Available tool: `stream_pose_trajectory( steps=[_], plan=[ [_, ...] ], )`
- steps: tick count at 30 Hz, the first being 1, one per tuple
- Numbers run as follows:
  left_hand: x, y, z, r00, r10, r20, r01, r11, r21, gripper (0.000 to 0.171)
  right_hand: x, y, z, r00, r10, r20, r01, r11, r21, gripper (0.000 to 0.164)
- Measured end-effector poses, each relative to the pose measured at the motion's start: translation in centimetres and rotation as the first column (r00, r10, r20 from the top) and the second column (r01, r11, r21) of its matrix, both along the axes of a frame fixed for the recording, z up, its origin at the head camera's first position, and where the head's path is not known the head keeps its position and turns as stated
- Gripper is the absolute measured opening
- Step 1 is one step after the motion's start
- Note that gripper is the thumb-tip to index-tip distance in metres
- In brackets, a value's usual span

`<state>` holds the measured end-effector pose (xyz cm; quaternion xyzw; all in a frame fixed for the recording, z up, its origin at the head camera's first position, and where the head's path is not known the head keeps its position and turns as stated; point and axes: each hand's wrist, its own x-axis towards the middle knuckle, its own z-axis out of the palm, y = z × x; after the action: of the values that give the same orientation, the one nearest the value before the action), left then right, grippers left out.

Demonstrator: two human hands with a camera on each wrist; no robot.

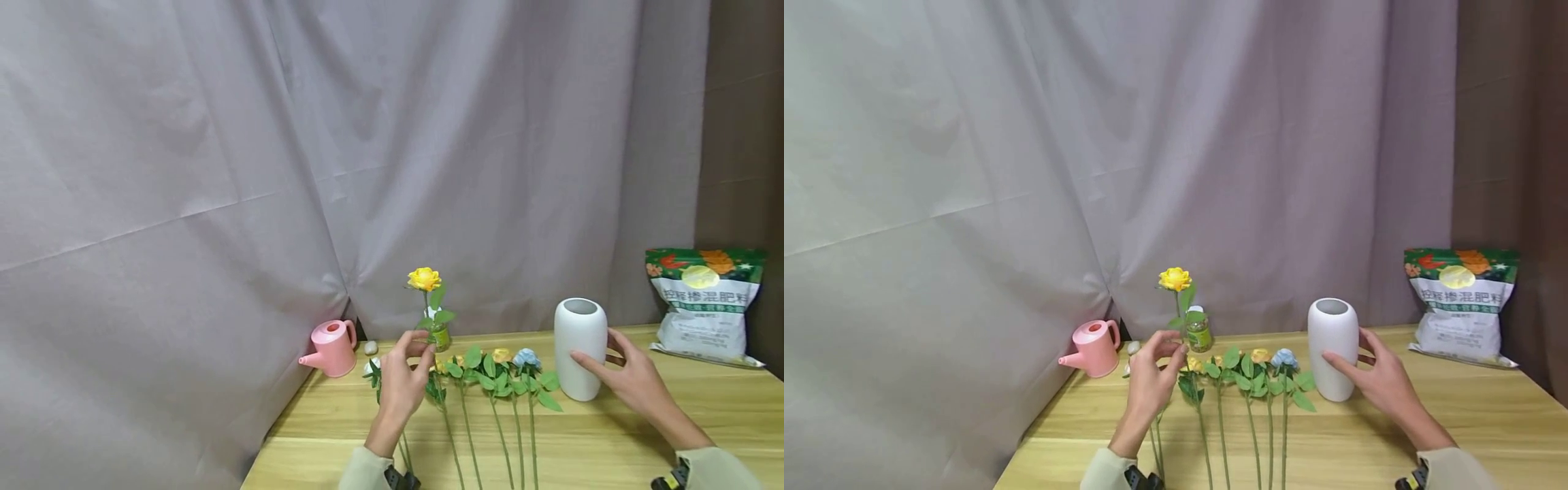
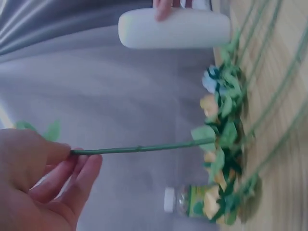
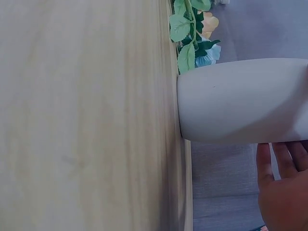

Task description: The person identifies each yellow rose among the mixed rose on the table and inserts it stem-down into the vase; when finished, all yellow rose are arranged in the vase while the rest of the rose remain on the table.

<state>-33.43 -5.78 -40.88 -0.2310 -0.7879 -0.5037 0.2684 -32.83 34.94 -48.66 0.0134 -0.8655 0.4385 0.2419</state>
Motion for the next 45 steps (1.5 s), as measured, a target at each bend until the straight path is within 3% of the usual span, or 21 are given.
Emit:
stream_pose_trajectory(
  steps=[6,15,23,28,37,45],
  plan=[
    [-0.4,3.3,1.5,0.996,-0.064,-0.061,0.071,0.99,0.124,0.02,0.0,0.3,0.1,1.0,0.01,0.012,-0.01,1.0,-0.002,0.083],
    [-1.8,10.2,4.6,0.981,-0.109,-0.158,0.139,0.971,0.194,0.018,0.0,0.3,0.1,1.0,0.009,0.002,-0.009,1.0,0.002,0.082],
    [-2.0,14.8,7.7,0.976,-0.095,-0.198,0.145,0.956,0.255,0.023,0.0,0.2,0.0,1.0,0.015,-0.004,-0.015,1.0,0.002,0.081],
    [-2.4,17.6,9.0,0.965,-0.084,-0.247,0.152,0.951,0.269,0.023,0.0,0.2,0.0,1.0,0.011,0.0,-0.011,1.0,-0.003,0.082],
    [-3.5,21.7,8.7,0.967,-0.092,-0.238,0.146,0.964,0.22,0.015,0.3,0.5,-0.1,0.999,-0.007,-0.034,0.007,1.0,-0.019,0.079],
    [-4.8,22.5,5.4,0.985,-0.063,-0.158,0.08,0.992,0.099,0.009,0.1,-0.1,0.1,0.999,-0.003,-0.033,0.003,1.0,-0.018,0.081]
  ],
)
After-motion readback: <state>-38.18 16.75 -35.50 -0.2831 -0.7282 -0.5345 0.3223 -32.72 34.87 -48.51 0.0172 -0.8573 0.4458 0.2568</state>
